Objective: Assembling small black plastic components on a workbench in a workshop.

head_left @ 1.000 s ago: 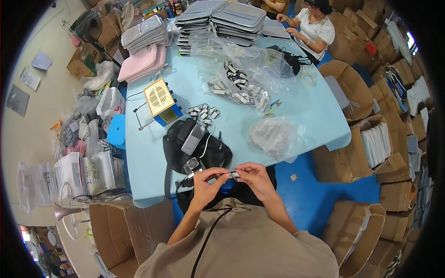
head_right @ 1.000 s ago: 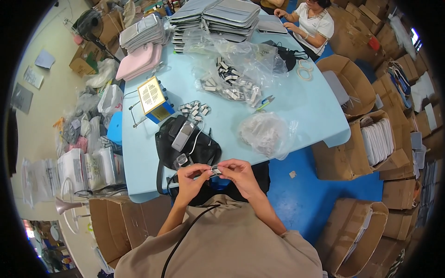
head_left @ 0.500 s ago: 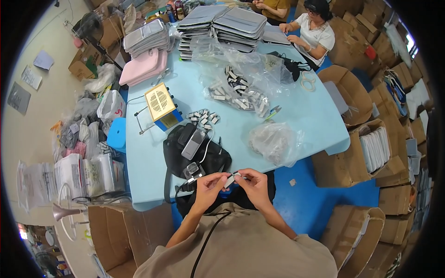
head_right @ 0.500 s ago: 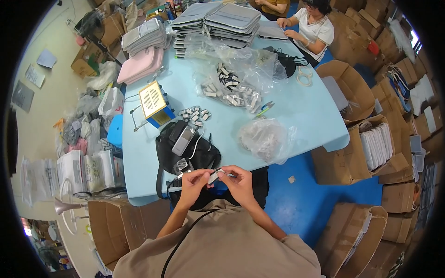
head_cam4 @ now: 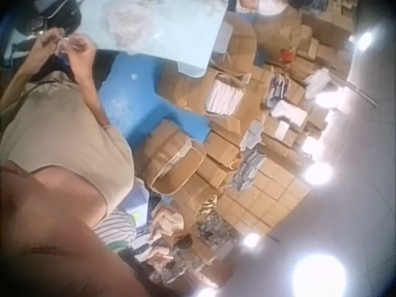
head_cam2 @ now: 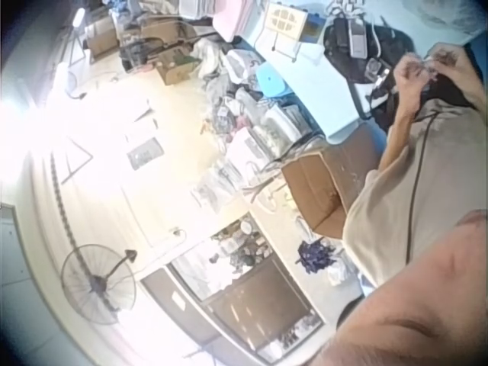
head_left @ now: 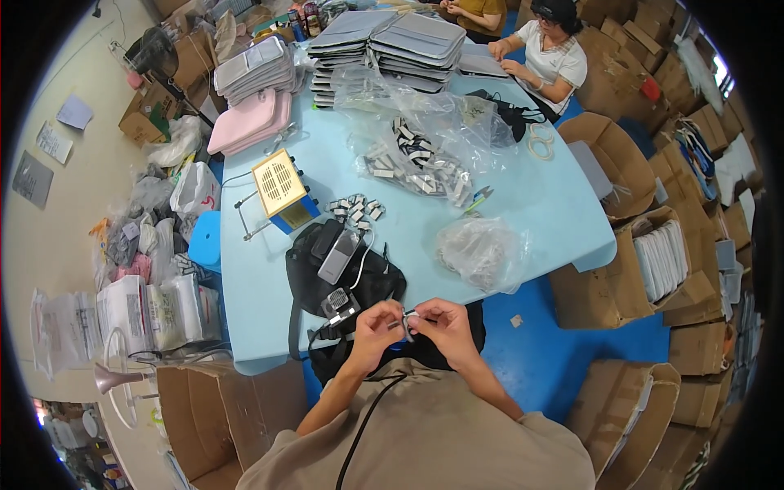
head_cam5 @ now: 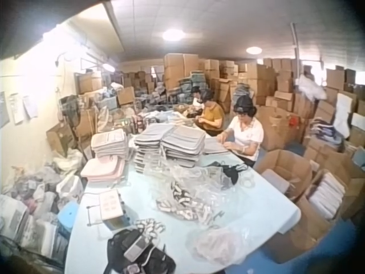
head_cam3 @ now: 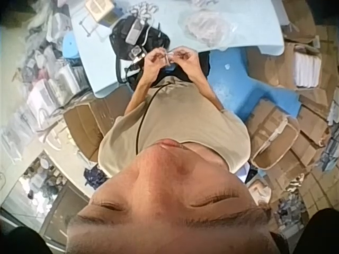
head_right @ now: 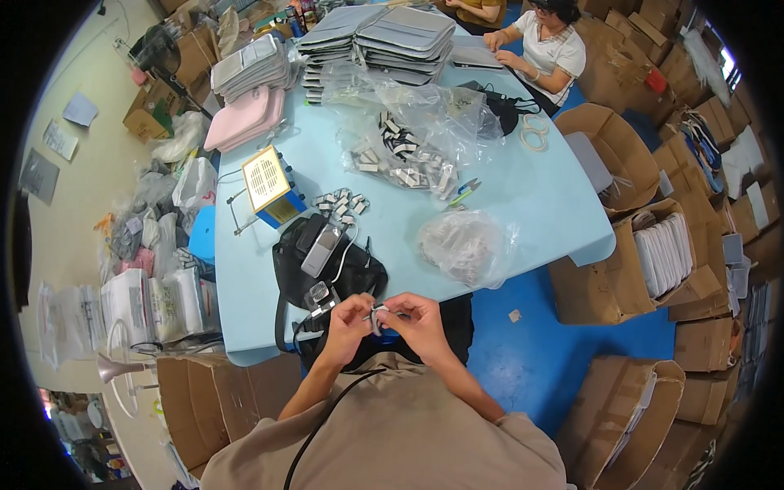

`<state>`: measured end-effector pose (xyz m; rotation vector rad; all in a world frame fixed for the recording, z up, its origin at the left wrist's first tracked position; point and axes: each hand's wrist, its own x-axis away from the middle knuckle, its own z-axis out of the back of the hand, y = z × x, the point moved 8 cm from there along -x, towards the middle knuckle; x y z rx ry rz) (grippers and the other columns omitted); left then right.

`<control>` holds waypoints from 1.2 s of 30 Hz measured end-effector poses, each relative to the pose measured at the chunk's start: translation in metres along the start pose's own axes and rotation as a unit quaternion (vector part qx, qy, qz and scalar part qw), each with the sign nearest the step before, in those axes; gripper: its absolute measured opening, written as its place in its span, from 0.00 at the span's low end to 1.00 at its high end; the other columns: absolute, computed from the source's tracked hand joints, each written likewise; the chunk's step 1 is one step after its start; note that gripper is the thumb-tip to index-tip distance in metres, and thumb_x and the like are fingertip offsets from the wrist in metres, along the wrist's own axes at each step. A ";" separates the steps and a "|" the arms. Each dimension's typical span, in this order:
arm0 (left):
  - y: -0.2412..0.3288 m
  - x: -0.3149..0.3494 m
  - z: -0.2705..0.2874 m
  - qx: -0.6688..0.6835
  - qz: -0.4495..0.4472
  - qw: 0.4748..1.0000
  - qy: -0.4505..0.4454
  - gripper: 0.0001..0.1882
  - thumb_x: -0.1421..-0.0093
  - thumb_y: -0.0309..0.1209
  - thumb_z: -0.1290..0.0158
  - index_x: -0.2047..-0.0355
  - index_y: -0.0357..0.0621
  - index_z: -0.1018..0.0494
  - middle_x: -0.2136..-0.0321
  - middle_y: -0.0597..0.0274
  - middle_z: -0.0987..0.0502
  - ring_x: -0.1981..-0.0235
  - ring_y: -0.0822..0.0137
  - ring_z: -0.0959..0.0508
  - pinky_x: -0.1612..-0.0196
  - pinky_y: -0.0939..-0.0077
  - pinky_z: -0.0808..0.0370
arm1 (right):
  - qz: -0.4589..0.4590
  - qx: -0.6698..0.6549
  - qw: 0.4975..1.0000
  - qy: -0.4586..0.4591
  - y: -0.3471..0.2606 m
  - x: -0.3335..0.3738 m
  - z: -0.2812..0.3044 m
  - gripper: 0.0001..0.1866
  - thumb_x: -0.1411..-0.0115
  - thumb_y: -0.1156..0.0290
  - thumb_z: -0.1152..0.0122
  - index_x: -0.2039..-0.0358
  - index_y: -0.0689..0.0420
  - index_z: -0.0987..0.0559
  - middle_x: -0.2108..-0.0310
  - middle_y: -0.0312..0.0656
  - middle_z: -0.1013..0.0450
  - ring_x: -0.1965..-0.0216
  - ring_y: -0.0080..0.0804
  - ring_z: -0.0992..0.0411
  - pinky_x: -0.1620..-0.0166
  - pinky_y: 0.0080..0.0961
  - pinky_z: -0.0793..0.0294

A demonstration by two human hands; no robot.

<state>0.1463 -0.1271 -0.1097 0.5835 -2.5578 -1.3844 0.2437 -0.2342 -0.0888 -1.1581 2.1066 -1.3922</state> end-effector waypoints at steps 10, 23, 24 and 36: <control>0.028 -0.003 -0.002 -0.009 -0.037 0.998 0.047 0.10 0.38 0.23 0.37 0.65 0.42 0.30 0.55 0.56 0.22 0.54 0.70 0.23 0.48 0.74 0.27 | 0.163 0.101 0.980 0.046 -0.035 0.008 -0.021 0.09 0.41 0.87 0.33 0.60 0.68 0.18 0.62 0.44 0.23 0.61 0.28 0.23 0.57 0.23 0.19; 0.055 0.004 -0.012 -0.088 -0.047 0.992 0.077 0.16 0.37 0.17 0.40 0.48 0.32 0.25 0.58 0.59 0.20 0.58 0.75 0.22 0.52 0.80 0.24 | 0.178 0.162 0.970 0.012 -0.041 0.012 -0.033 0.13 0.43 0.85 0.29 0.56 0.64 0.15 0.62 0.43 0.21 0.62 0.24 0.22 0.57 0.18 0.21; 0.053 0.004 -0.009 -0.089 -0.048 0.992 0.078 0.16 0.37 0.17 0.40 0.48 0.32 0.25 0.58 0.59 0.20 0.58 0.75 0.22 0.52 0.80 0.24 | 0.174 0.135 0.975 0.009 -0.039 0.011 -0.031 0.12 0.43 0.85 0.29 0.57 0.64 0.15 0.62 0.43 0.21 0.62 0.24 0.22 0.57 0.18 0.21; 0.050 0.003 -0.018 -0.128 -0.057 0.990 0.031 0.11 0.37 0.17 0.40 0.54 0.30 0.20 0.57 0.54 0.18 0.61 0.73 0.20 0.58 0.80 0.23 | 0.115 0.070 0.991 0.024 -0.024 0.008 -0.011 0.09 0.44 0.89 0.31 0.62 0.67 0.15 0.68 0.45 0.22 0.67 0.30 0.20 0.61 0.23 0.18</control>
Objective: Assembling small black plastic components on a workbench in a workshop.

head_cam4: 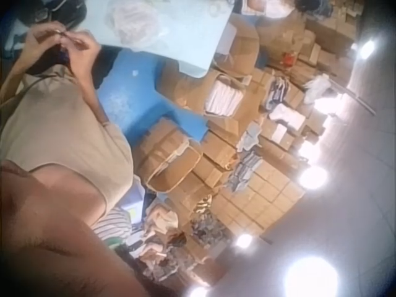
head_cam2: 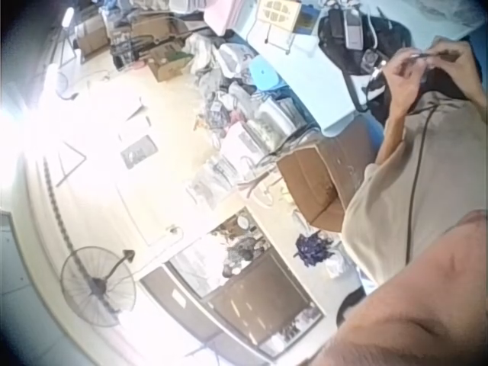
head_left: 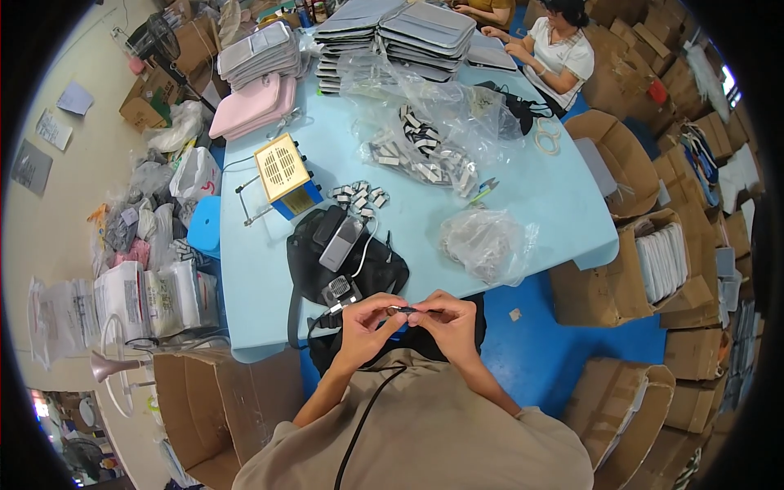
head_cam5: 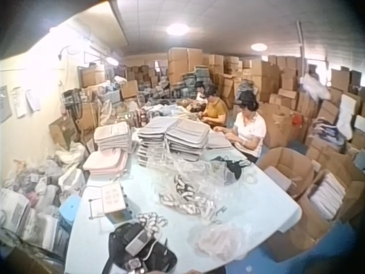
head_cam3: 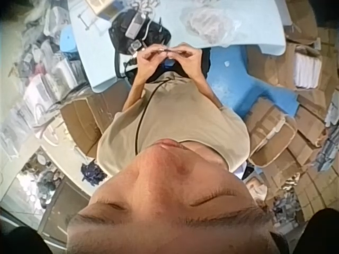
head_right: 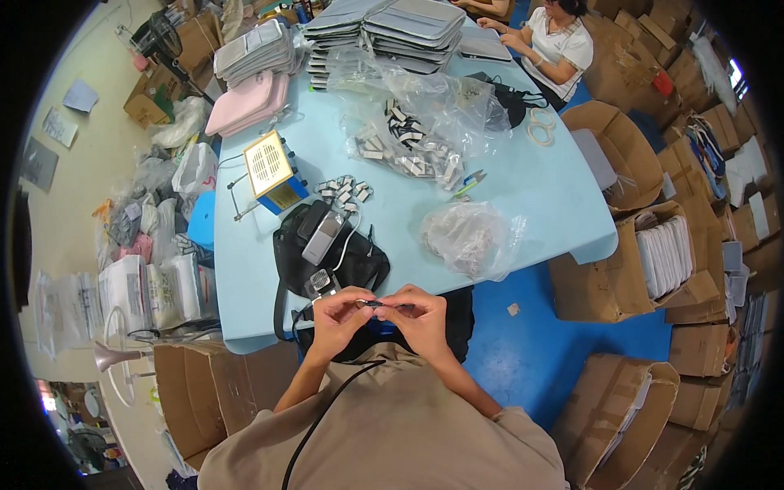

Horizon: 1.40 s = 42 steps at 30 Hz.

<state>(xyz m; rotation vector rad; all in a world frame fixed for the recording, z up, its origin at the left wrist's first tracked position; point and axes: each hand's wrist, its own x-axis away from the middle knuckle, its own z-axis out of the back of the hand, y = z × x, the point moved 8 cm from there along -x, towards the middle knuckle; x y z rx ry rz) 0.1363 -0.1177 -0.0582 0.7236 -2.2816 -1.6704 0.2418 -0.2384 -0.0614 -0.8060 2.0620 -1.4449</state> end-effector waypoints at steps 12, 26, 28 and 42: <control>-0.020 -0.006 0.022 -0.081 0.081 0.993 0.038 0.11 0.36 0.19 0.40 0.54 0.32 0.20 0.61 0.60 0.18 0.60 0.76 0.20 0.54 0.81 0.23 | -0.132 -0.074 0.989 0.003 0.045 -0.006 0.002 0.07 0.33 0.75 0.37 0.62 0.67 0.18 0.70 0.43 0.22 0.69 0.31 0.20 0.62 0.27 0.18; 0.107 -0.088 0.387 -0.265 -0.013 0.897 0.354 0.14 0.40 0.30 0.33 0.58 0.33 0.17 0.68 0.61 0.15 0.69 0.74 0.18 0.63 0.82 0.24 | -0.210 -0.045 0.975 0.048 0.065 -0.007 0.031 0.12 0.29 0.67 0.42 0.64 0.63 0.20 0.72 0.39 0.23 0.69 0.27 0.22 0.63 0.24 0.21; 0.100 -0.097 0.440 -0.308 0.035 0.869 0.386 0.15 0.41 0.31 0.32 0.59 0.32 0.16 0.70 0.60 0.15 0.72 0.74 0.18 0.67 0.83 0.24 | -0.212 -0.047 0.975 0.042 0.068 -0.011 0.026 0.11 0.29 0.68 0.42 0.64 0.63 0.20 0.71 0.39 0.23 0.69 0.27 0.22 0.62 0.24 0.21; 0.042 -0.137 0.483 -0.178 0.200 0.902 0.339 0.12 0.40 0.30 0.33 0.58 0.36 0.16 0.66 0.62 0.16 0.68 0.71 0.18 0.66 0.85 0.22 | -0.219 -0.052 0.974 0.010 0.068 -0.017 0.013 0.10 0.29 0.69 0.42 0.64 0.62 0.20 0.68 0.40 0.22 0.67 0.27 0.22 0.61 0.24 0.21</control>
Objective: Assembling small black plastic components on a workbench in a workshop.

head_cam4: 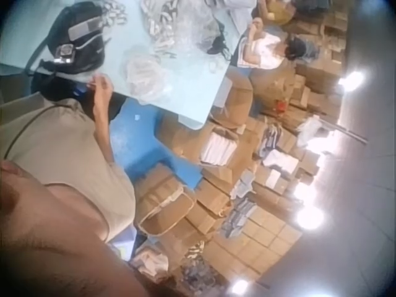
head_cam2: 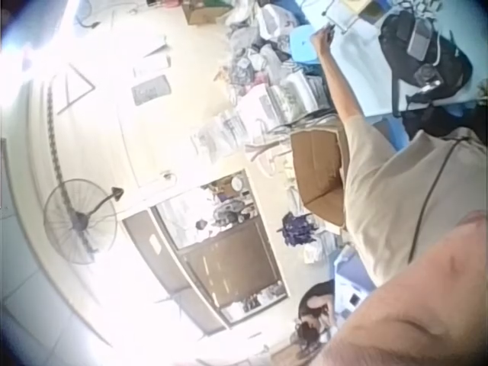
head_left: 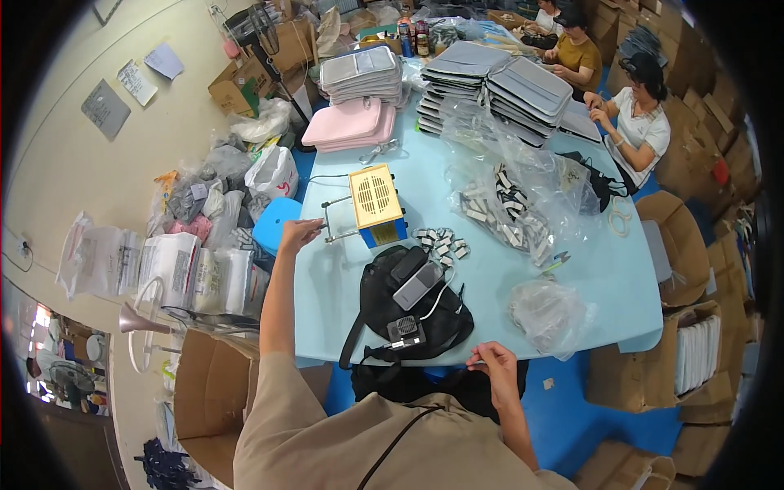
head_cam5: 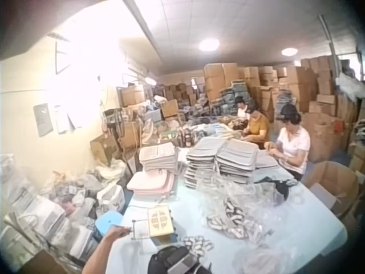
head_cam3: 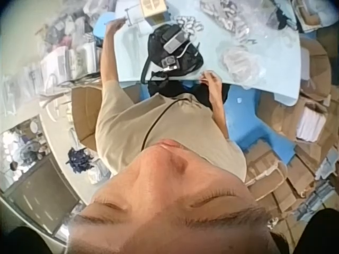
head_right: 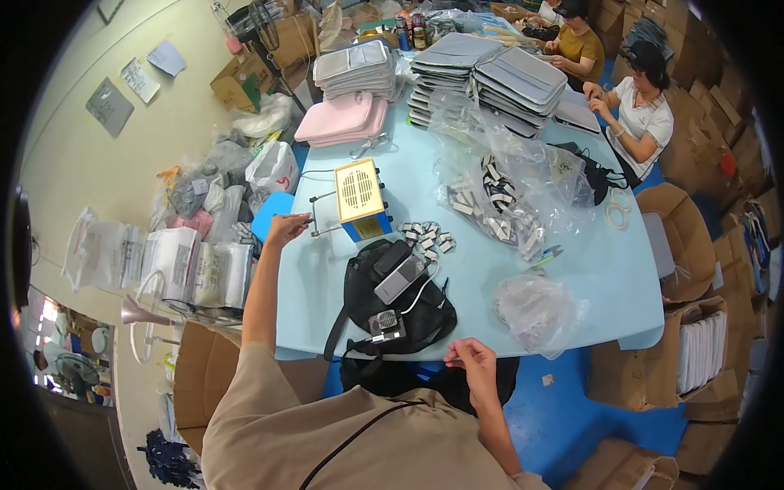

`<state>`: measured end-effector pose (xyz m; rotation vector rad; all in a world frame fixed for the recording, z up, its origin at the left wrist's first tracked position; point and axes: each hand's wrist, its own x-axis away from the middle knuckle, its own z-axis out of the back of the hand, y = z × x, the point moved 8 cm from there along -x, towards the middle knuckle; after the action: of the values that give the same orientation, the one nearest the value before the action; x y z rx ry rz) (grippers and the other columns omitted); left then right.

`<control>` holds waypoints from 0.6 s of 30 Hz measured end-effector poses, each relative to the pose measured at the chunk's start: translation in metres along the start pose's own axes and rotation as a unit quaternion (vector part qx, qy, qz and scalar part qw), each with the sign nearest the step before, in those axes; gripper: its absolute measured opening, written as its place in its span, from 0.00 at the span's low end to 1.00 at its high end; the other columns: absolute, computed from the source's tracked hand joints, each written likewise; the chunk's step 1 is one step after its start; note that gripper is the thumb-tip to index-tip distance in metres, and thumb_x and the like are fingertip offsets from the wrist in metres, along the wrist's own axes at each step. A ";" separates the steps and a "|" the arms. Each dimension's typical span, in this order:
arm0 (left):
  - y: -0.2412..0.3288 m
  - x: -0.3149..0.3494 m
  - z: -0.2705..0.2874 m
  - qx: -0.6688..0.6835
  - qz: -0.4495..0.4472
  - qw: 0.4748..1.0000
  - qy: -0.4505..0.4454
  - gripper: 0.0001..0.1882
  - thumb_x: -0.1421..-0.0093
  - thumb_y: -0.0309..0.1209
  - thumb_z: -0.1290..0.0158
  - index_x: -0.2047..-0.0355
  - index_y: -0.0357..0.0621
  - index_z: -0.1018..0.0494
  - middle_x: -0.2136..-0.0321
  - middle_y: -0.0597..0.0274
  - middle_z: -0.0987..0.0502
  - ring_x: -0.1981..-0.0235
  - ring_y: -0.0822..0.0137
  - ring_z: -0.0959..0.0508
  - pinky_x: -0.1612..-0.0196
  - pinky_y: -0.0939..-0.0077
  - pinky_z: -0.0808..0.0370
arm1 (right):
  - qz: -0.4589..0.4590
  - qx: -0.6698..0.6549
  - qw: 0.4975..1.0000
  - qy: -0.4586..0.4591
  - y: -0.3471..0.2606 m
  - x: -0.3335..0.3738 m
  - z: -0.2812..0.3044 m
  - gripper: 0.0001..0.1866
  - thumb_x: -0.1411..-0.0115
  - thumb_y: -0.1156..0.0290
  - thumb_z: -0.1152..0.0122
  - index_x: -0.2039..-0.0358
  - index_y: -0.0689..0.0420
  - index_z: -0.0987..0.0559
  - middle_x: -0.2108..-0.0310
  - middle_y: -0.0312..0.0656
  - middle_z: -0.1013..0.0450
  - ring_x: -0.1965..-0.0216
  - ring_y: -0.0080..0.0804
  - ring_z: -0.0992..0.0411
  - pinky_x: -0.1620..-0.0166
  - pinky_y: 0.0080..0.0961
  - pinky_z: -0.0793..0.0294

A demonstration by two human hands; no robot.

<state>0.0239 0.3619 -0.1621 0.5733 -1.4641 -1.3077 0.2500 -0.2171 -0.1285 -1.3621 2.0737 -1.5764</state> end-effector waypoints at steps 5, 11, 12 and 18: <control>0.002 0.005 -0.006 -0.028 0.011 0.999 -0.012 0.12 0.40 0.30 0.33 0.58 0.37 0.15 0.67 0.64 0.16 0.69 0.73 0.19 0.65 0.85 0.22 | 0.004 0.006 1.000 0.003 0.000 0.003 0.003 0.10 0.29 0.68 0.42 0.64 0.62 0.19 0.68 0.40 0.22 0.67 0.27 0.21 0.61 0.24 0.21; 0.006 0.003 -0.008 -0.058 -0.003 0.998 -0.028 0.14 0.41 0.29 0.32 0.57 0.34 0.17 0.68 0.62 0.16 0.72 0.73 0.19 0.67 0.84 0.22 | 0.003 0.002 1.000 0.007 0.003 0.006 0.006 0.10 0.29 0.69 0.42 0.64 0.62 0.19 0.67 0.41 0.22 0.67 0.27 0.21 0.61 0.24 0.21; 0.005 0.002 -0.008 -0.058 -0.005 0.998 -0.026 0.16 0.42 0.29 0.32 0.56 0.34 0.18 0.68 0.61 0.16 0.72 0.73 0.19 0.67 0.84 0.22 | 0.003 0.001 1.000 0.008 0.004 0.006 0.007 0.10 0.29 0.69 0.42 0.64 0.62 0.19 0.67 0.41 0.22 0.67 0.27 0.21 0.61 0.24 0.21; 0.004 0.003 -0.009 -0.065 -0.006 0.997 -0.027 0.21 0.44 0.28 0.30 0.52 0.33 0.21 0.68 0.61 0.15 0.71 0.72 0.17 0.67 0.84 0.21 | 0.008 0.004 1.000 0.008 0.002 0.007 0.010 0.10 0.29 0.69 0.42 0.63 0.62 0.19 0.66 0.41 0.21 0.67 0.27 0.22 0.61 0.24 0.21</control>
<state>0.0326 0.3568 -0.1583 0.4643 -1.4092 -1.4256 0.2512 -0.2290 -0.1312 -1.3320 2.0808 -1.5927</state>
